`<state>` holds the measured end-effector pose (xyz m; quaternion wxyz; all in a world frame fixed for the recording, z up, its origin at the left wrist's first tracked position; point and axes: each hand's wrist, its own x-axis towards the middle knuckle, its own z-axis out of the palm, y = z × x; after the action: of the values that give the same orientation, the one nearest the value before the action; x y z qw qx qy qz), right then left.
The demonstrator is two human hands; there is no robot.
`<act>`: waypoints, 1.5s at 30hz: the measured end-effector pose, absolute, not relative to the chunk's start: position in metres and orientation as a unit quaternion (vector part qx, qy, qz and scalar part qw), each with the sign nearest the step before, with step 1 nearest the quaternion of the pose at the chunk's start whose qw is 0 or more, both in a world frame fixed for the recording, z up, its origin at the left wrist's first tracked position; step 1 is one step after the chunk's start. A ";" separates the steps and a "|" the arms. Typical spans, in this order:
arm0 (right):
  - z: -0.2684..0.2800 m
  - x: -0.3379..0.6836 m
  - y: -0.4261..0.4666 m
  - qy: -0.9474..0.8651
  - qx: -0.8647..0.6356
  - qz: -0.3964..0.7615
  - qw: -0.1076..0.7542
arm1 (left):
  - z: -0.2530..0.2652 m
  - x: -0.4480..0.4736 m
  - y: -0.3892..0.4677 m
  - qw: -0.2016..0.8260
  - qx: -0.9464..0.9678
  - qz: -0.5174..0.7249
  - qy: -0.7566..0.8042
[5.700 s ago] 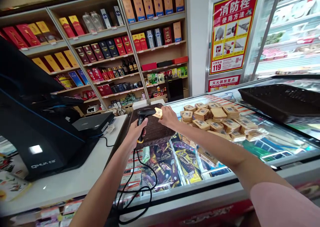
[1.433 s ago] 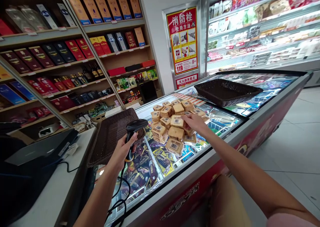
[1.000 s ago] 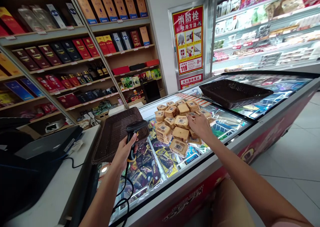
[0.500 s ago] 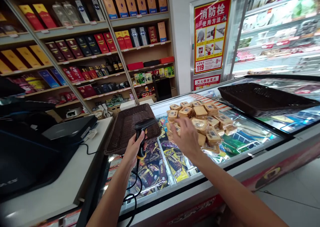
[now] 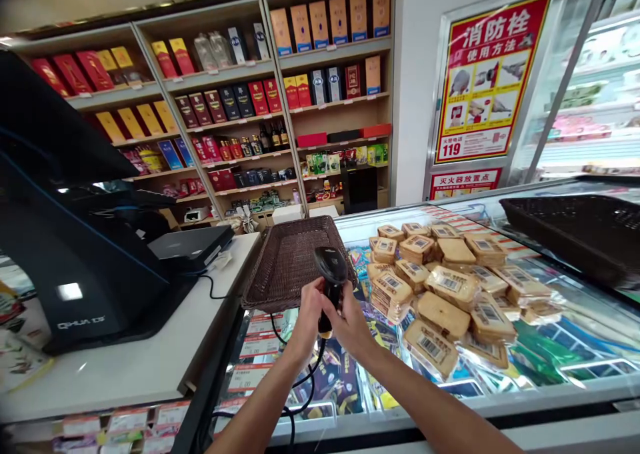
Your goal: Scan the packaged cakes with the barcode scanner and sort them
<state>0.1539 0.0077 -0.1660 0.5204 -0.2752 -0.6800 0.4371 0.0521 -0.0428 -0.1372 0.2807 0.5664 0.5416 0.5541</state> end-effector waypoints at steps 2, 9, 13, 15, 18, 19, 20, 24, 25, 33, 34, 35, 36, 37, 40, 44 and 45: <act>-0.169 0.155 0.007 -0.653 -0.277 0.447 0.545 | -0.140 0.051 -0.043 0.221 0.599 0.541 0.547; -0.166 0.160 0.002 -0.563 -0.289 0.461 0.622 | -0.119 0.057 -0.056 0.110 0.671 0.510 0.527; -0.154 0.164 0.002 -0.495 -0.240 0.504 0.665 | -0.122 0.050 -0.107 0.083 0.711 0.368 0.594; -0.149 0.166 0.001 -0.465 -0.208 0.512 0.692 | -0.140 0.041 -0.142 0.066 0.696 0.296 0.651; -0.146 0.168 0.001 -0.459 -0.183 0.496 0.714 | -0.177 0.019 -0.188 0.024 0.662 0.215 0.718; -0.145 0.168 0.001 -0.461 -0.178 0.493 0.716 | -0.186 0.011 -0.200 0.000 0.643 0.209 0.737; -0.145 0.169 0.002 -0.463 -0.175 0.493 0.715 | -0.193 0.003 -0.210 -0.020 0.629 0.205 0.750; -0.149 0.168 0.004 -0.465 -0.168 0.508 0.705 | -0.189 -0.021 -0.236 -0.013 0.607 0.201 0.768; -0.151 0.168 0.004 -0.466 -0.167 0.513 0.701 | -0.182 -0.024 -0.240 0.014 0.601 0.196 0.775; -0.166 0.162 0.003 -0.496 -0.167 0.529 0.669 | -0.138 -0.047 -0.197 0.001 0.677 0.129 0.725; -0.167 0.161 0.003 -0.499 -0.168 0.529 0.666 | -0.141 -0.052 -0.183 -0.010 0.700 0.123 0.704; -0.168 0.161 0.003 -0.502 -0.169 0.528 0.664 | -0.145 -0.057 -0.170 -0.017 0.723 0.113 0.681; -0.168 0.162 0.003 -0.504 -0.170 0.527 0.663 | -0.150 -0.062 -0.157 -0.030 0.743 0.101 0.661; -0.168 0.162 0.003 -0.506 -0.171 0.526 0.663 | -0.155 -0.067 -0.147 -0.043 0.757 0.092 0.645; -0.166 0.163 0.005 -0.509 -0.172 0.523 0.662 | -0.165 -0.076 -0.133 -0.077 0.777 0.055 0.622; -0.164 0.163 0.007 -0.506 -0.171 0.520 0.666 | -0.158 -0.074 -0.155 -0.086 0.754 0.010 0.651; -0.163 0.163 0.006 -0.506 -0.171 0.520 0.667 | -0.153 -0.073 -0.164 -0.088 0.739 -0.006 0.668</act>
<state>0.1626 0.0064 -0.1630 0.6668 -0.1711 -0.5059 0.5198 -0.0726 -0.1642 -0.1528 -0.0882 0.7387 0.6682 -0.0065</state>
